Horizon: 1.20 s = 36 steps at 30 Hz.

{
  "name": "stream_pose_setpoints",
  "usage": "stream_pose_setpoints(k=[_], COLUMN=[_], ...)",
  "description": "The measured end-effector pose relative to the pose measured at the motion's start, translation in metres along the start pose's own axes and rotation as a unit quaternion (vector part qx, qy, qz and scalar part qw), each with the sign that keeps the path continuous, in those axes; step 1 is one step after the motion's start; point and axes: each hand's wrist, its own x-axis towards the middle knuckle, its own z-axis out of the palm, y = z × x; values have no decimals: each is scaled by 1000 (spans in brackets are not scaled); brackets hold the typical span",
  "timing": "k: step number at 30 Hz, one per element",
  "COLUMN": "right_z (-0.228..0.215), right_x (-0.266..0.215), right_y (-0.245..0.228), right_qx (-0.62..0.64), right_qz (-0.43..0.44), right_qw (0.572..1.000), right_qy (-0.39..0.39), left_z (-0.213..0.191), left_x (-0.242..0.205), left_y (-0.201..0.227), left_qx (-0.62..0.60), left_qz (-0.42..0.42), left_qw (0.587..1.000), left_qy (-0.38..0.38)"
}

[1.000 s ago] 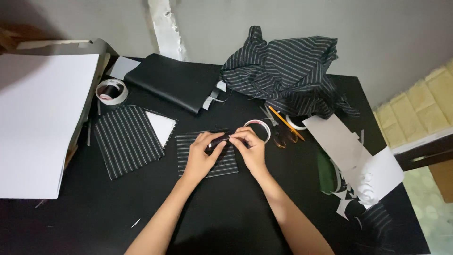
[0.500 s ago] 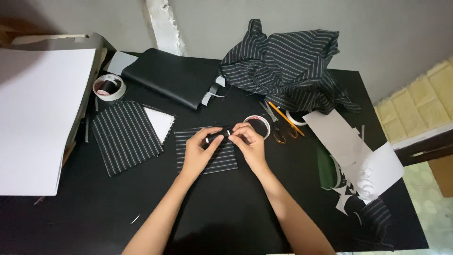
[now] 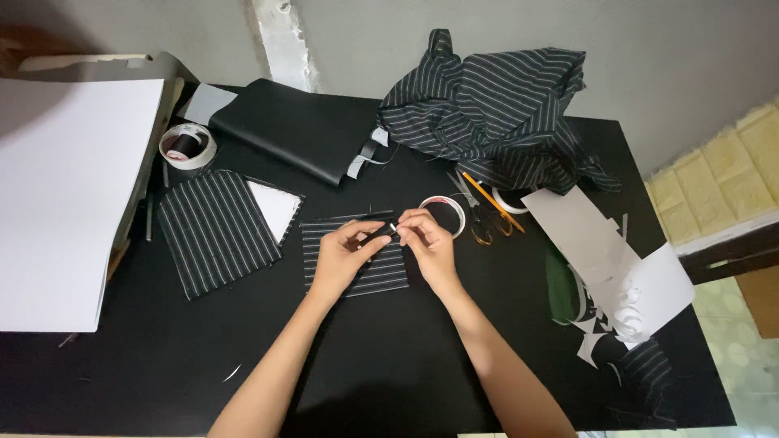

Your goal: The person is assembling and hand-sewing a small fabric and leather pouch.

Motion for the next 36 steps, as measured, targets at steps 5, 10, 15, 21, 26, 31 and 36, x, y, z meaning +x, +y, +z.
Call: stream_pose_setpoints(k=[5, 10, 15, 21, 26, 31, 36], right_z=[-1, -32, -44, -21, -16, 4, 8], right_x=[0, 13, 15, 10, 4, -1, 0], right_y=[0, -8, 5, -13, -4, -32, -41], right_qx=[-36, -84, 28, 113, -46, -94, -121], right_qz=[-9, -13, 46, 89, 19, -33, -54], right_qw=[999, 987, 972, 972, 995, 995, 991], right_qy=[12, 134, 229, 188, 91, 27, 2], left_z=[0, -4, 1, -3, -5, 0, -1], left_x=[2, 3, -6, -7, -5, -8, -4], left_y=[-13, -12, 6, -3, 18, 9, 1], left_qx=[3, 105, 288, 403, 297, 275, 264], left_qz=[17, 65, 162, 160, 281, 342, 352], left_qw=[1000, 992, 943, 894, 913, 898, 898], left_qy=[-13, 18, -31, -113, 8, -19, -32])
